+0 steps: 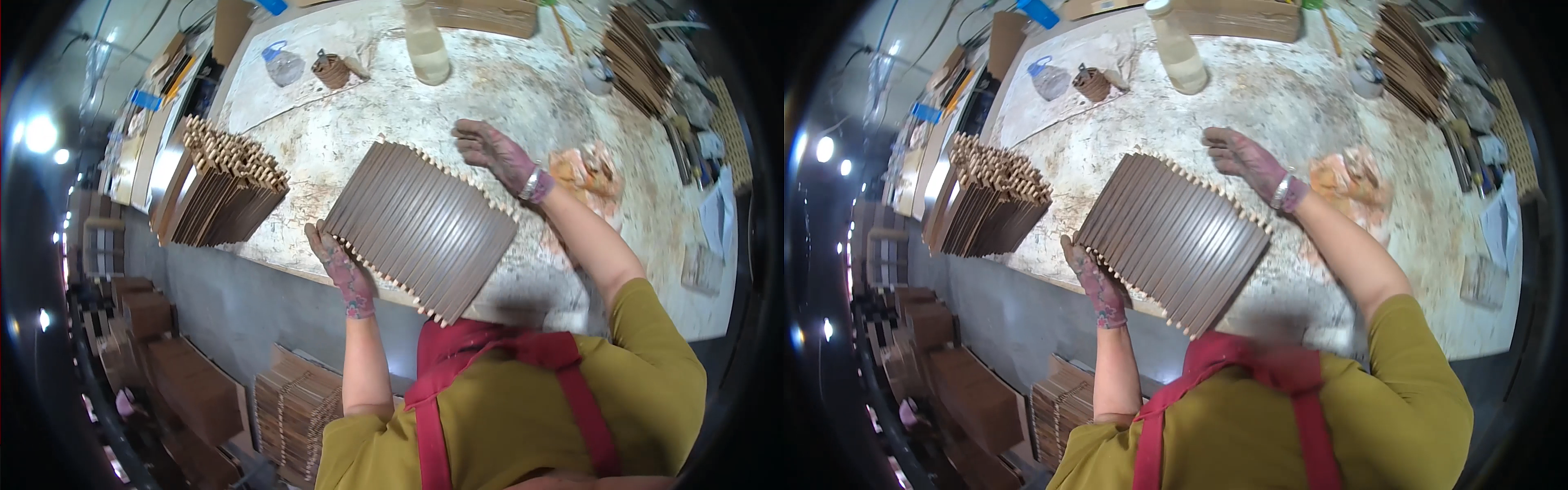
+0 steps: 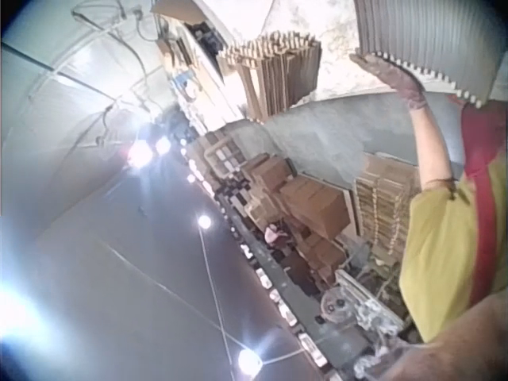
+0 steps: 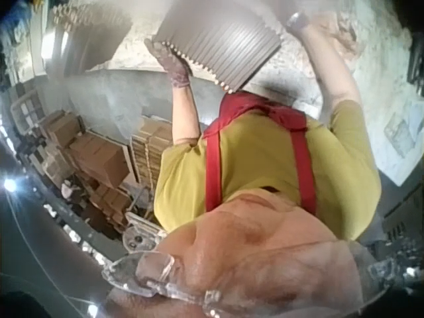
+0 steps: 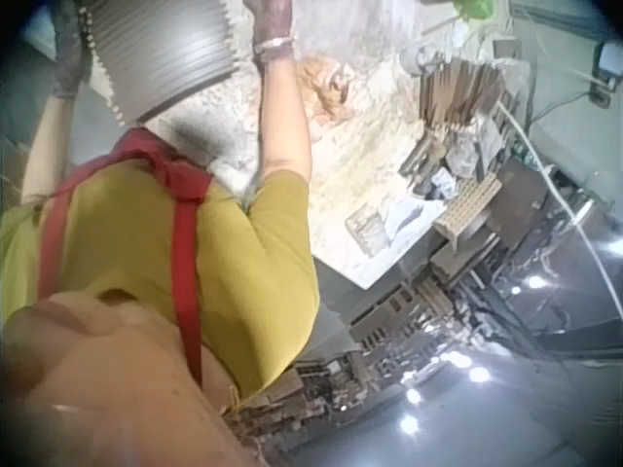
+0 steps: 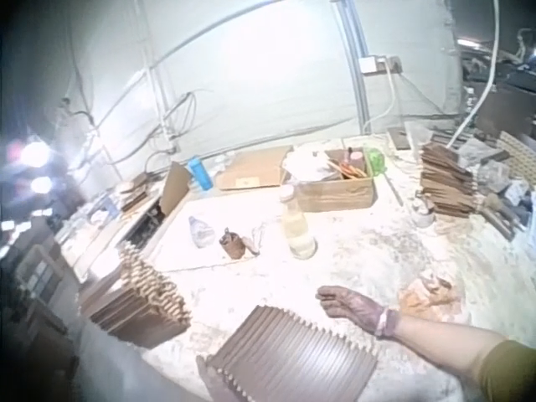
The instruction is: The person cleans wooden slats and a flexible wooden mat with a cloth. They apply a cleaning liquid from a bottle onto the cloth, wipe individual slats before stacking them, and then unroll and wipe both sides of a large flexible wooden mat on the workbench.
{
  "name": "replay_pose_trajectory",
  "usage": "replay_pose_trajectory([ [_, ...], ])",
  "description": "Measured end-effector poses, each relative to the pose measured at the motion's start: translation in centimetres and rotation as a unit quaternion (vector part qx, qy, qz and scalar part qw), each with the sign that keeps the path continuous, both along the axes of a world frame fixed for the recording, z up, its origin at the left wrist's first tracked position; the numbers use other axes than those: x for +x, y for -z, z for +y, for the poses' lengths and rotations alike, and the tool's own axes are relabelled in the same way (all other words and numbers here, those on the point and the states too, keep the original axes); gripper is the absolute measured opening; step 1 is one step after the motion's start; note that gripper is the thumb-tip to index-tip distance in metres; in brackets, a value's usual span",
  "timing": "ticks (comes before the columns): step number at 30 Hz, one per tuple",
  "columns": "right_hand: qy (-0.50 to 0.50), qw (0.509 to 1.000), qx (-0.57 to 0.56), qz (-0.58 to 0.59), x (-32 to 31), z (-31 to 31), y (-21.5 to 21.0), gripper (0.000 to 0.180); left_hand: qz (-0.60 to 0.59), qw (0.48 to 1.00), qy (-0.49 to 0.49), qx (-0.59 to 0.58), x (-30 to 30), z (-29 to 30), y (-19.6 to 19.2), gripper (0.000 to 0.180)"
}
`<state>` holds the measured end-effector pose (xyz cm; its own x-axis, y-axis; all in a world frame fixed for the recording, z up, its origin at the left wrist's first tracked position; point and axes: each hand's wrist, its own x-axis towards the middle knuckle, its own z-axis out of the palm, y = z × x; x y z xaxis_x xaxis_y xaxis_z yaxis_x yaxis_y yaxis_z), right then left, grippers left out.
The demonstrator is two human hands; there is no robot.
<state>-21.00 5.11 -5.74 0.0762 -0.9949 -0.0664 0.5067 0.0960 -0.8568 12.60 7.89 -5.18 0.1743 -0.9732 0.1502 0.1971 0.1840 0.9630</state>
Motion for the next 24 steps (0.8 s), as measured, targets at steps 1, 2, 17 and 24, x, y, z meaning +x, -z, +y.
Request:
replay_pose_trajectory([
  [1,-0.025,0.999,-0.013,0.017,0.7,-2.1,0.4,0.063,-0.021,1.000,-0.013,-0.013,-0.2,-0.3,0.4,0.082],
  [2,-0.063,0.997,-0.001,0.049,1.6,-4.4,0.8,0.065,-0.043,0.998,-0.029,-0.024,-0.3,-0.5,1.0,0.084],
  [17,-0.165,0.975,-0.036,0.141,6.0,-7.2,2.1,0.057,-0.377,0.918,-0.122,0.010,-0.5,-0.1,0.7,0.064],
  [24,-0.100,0.966,-0.064,0.231,4.5,-3.4,1.2,0.055,-0.317,0.943,-0.098,0.002,-1.4,1.1,1.5,0.065],
])
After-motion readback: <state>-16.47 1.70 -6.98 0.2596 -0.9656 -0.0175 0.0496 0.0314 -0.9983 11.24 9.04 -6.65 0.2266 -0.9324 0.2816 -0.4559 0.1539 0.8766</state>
